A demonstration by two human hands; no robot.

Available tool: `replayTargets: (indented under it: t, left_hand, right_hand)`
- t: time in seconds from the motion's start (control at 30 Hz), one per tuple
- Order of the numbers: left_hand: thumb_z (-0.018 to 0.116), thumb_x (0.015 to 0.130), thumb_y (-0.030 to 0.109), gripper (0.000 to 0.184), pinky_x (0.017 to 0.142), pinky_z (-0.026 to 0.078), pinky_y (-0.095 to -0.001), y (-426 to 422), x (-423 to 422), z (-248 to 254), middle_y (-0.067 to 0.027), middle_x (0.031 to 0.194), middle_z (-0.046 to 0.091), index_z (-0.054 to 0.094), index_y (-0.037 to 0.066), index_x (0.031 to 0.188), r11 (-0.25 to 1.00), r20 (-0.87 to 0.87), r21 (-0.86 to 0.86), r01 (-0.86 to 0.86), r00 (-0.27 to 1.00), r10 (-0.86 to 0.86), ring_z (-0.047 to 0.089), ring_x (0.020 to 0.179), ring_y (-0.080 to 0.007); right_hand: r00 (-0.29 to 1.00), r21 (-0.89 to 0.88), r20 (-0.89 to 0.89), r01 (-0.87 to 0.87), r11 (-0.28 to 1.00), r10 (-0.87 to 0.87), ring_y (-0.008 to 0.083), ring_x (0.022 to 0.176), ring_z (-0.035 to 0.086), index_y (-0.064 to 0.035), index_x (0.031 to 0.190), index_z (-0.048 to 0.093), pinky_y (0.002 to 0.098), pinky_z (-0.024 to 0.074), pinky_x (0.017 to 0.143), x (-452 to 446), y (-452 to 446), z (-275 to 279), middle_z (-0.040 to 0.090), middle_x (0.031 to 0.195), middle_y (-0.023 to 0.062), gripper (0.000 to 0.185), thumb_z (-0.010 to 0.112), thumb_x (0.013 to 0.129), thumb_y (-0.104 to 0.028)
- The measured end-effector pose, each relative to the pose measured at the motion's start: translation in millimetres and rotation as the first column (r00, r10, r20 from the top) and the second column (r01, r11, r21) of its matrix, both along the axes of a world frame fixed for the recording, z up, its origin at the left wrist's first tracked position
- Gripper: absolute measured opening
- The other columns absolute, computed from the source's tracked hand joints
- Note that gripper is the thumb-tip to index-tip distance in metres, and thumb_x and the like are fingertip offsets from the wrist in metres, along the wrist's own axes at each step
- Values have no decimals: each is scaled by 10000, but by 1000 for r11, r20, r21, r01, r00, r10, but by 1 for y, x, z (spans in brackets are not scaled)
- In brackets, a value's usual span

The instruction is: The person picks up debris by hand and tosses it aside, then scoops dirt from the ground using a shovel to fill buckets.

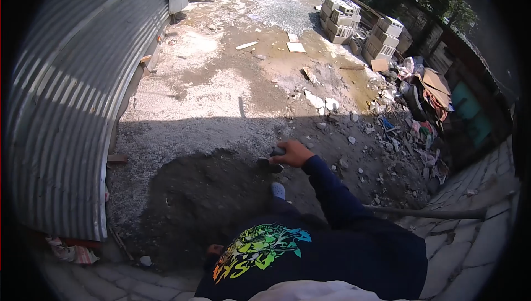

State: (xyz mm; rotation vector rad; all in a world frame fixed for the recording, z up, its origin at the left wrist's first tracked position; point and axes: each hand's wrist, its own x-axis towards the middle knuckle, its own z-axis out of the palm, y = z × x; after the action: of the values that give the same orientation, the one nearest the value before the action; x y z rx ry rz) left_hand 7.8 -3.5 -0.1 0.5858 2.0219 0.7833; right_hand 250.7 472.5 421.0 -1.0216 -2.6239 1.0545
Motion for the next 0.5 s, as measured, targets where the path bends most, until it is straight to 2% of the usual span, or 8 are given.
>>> replayTargets:
  t: [0.07, 0.17, 0.3, 0.37, 0.43, 0.47, 0.5]
  left_hand:
    - [729, 719, 246, 282, 686, 494, -350, 6, 7, 8, -106, 779, 668, 661, 2, 841, 993, -2, -21, -113, 994, 113, 620, 719, -173]
    - [737, 703, 237, 275, 657, 494, -336, 24, -4, 67, -79, 740, 656, 662, 3, 826, 997, -9, 43, -59, 998, 59, 605, 683, -157]
    - [737, 706, 238, 259, 647, 495, -333, 35, 3, 64, -75, 722, 650, 663, 11, 804, 983, -12, 72, -168, 985, 169, 602, 673, -152]
    - [744, 705, 245, 264, 645, 497, -336, 38, 9, 71, -77, 724, 649, 660, 14, 803, 992, -62, 69, -103, 992, 108, 599, 670, -151]
    - [748, 709, 249, 266, 647, 499, -337, 25, 3, 23, -78, 727, 650, 660, 15, 799, 996, 155, 67, -59, 987, 48, 600, 670, -152]
    - [750, 710, 251, 267, 648, 500, -337, 25, 4, 16, -79, 728, 651, 660, 15, 797, 997, 259, 61, -38, 966, 21, 600, 670, -152]
    - [752, 712, 253, 268, 649, 499, -337, 24, 9, 18, -78, 727, 651, 663, 16, 799, 998, 278, 31, -58, 960, 47, 603, 671, -153]
  right_hand:
    - [1000, 35, 21, 10, 999, -10, 330, 676, 597, 19, 765, 592, 424, 438, 650, 6, -6, 5, 590, 684, 189, 491, 670, 747, -465]
    - [1000, 2, 31, 4, 1000, -4, 330, 695, 611, 15, 772, 591, 418, 446, 659, 12, -5, 0, 604, 704, 195, 494, 665, 750, -472]
    - [999, -12, 16, -33, 999, 33, 316, 702, 625, 9, 790, 604, 409, 459, 668, 13, 10, 6, 619, 703, 182, 495, 663, 751, -481]
    - [999, -165, -32, 2, 986, -7, 302, 694, 616, 3, 810, 626, 395, 457, 661, 10, 23, 4, 629, 726, 171, 457, 681, 750, -447]
    - [1000, -115, -5, -15, 993, 15, 303, 709, 625, 2, 825, 634, 395, 464, 669, 6, 34, 5, 639, 742, 170, 455, 679, 750, -445]
    - [999, -64, 30, -24, 998, 26, 303, 724, 634, 0, 840, 641, 396, 471, 677, 5, 39, 5, 648, 757, 169, 454, 678, 750, -443]
    - [999, -67, 23, -31, 997, 33, 303, 724, 634, 0, 840, 641, 396, 471, 677, 5, 42, 7, 648, 757, 169, 454, 678, 750, -443]
